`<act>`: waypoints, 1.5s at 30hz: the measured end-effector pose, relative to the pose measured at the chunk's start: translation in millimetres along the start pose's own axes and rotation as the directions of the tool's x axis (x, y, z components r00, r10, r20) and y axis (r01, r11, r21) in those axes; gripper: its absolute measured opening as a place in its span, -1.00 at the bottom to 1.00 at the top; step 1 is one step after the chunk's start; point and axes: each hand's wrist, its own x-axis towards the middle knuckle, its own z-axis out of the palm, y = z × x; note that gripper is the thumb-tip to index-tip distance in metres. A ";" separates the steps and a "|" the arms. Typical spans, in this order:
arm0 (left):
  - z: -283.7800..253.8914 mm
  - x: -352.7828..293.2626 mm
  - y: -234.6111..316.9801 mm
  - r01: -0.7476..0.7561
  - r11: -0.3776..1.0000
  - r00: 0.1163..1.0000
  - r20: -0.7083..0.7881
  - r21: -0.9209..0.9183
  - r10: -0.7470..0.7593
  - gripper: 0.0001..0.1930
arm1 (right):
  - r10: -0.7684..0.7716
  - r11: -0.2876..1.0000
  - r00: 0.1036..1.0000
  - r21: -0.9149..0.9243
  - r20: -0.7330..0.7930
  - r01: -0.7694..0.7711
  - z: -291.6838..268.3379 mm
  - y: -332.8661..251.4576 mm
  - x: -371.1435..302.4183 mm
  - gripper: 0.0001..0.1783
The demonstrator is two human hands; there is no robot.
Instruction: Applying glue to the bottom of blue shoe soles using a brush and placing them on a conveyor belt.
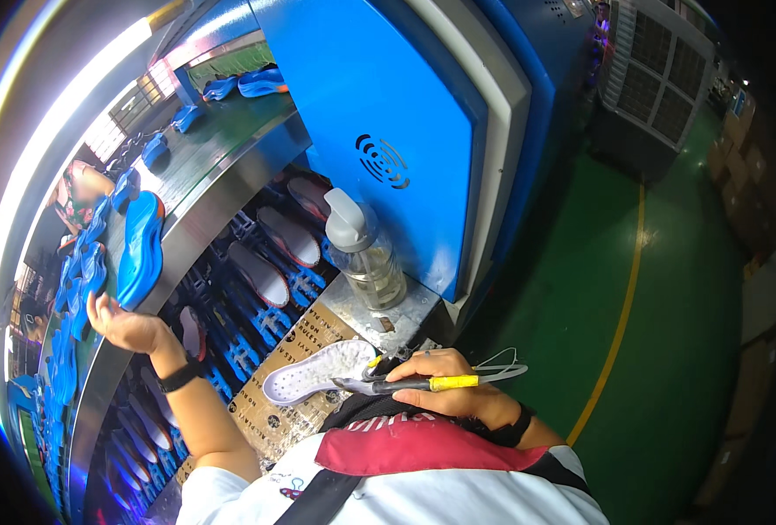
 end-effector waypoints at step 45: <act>-133.5 -229.9 81.2 0.890 -0.338 -0.419 0.843 0.307 -0.336 -0.20 | -0.458 0.782 0.859 -0.563 -0.229 0.267 62.5 -52.9 95.5 -0.68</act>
